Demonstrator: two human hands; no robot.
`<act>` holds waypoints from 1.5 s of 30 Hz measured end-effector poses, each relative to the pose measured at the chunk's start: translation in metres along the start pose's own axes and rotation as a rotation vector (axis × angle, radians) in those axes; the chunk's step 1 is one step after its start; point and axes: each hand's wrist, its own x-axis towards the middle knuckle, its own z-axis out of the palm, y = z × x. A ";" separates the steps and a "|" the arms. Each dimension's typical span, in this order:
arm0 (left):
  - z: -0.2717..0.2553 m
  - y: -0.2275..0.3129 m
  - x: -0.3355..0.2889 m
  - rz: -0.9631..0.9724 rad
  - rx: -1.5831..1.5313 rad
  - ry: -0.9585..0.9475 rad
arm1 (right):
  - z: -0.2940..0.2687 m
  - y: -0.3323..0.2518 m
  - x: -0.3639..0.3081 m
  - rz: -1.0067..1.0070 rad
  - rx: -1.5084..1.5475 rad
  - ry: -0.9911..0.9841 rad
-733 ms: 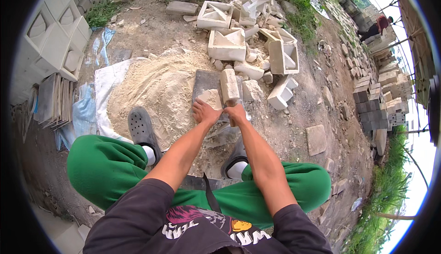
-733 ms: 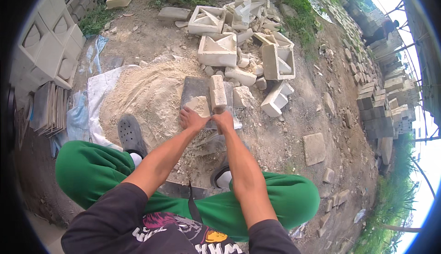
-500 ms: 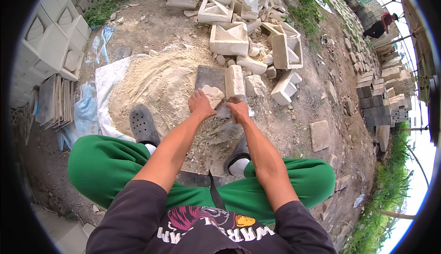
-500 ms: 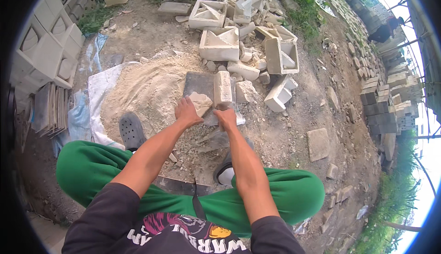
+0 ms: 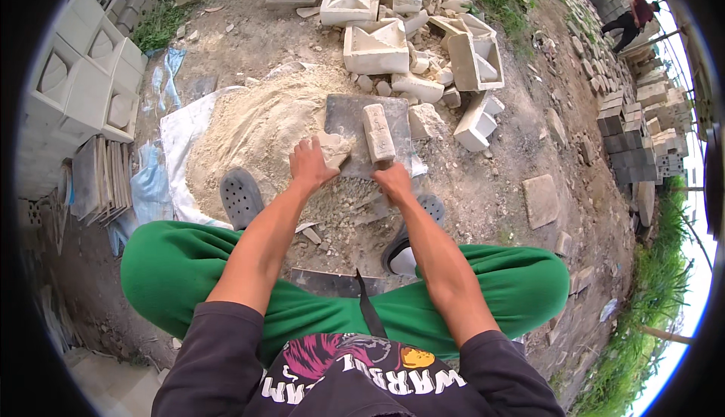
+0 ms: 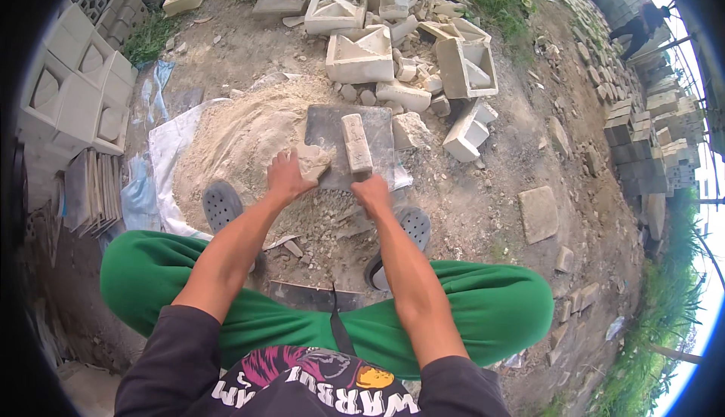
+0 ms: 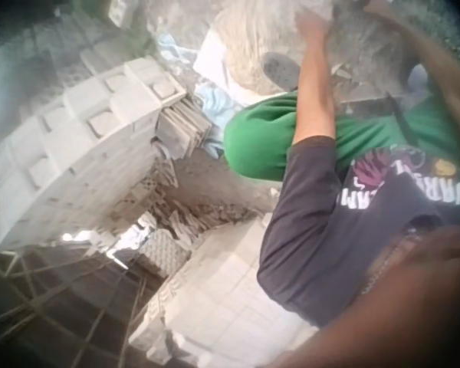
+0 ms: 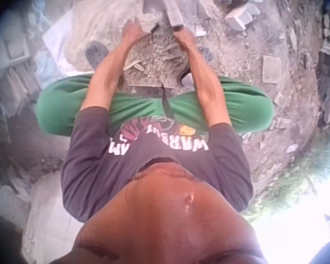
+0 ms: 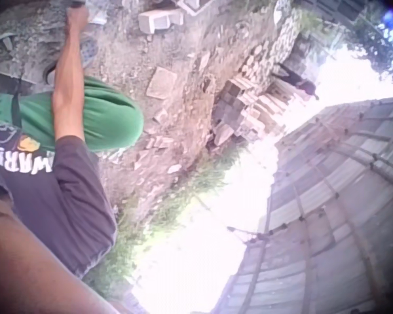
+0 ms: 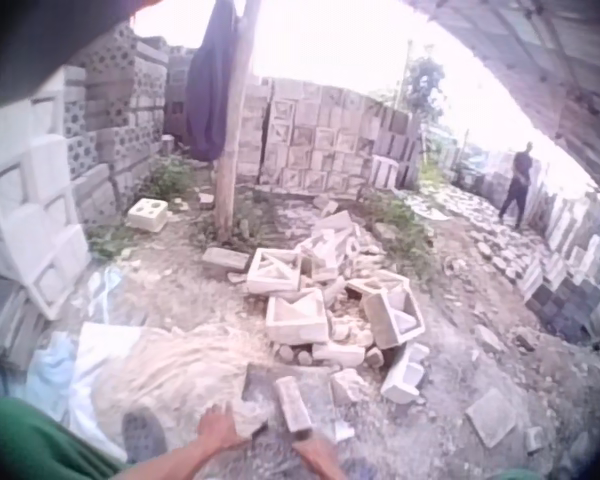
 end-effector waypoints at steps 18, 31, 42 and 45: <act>0.008 0.026 0.012 -0.032 -0.191 -0.004 | 0.010 0.000 0.000 0.171 0.044 0.123; 0.048 -0.027 0.059 -0.154 -0.855 0.030 | 0.005 0.063 0.050 -0.058 0.389 0.242; 0.050 -0.043 0.042 -0.235 -0.911 0.020 | -0.001 0.038 -0.007 -0.062 0.167 0.162; 0.058 -0.042 0.039 -0.179 -0.973 0.060 | 0.006 0.050 -0.006 -0.115 0.140 0.150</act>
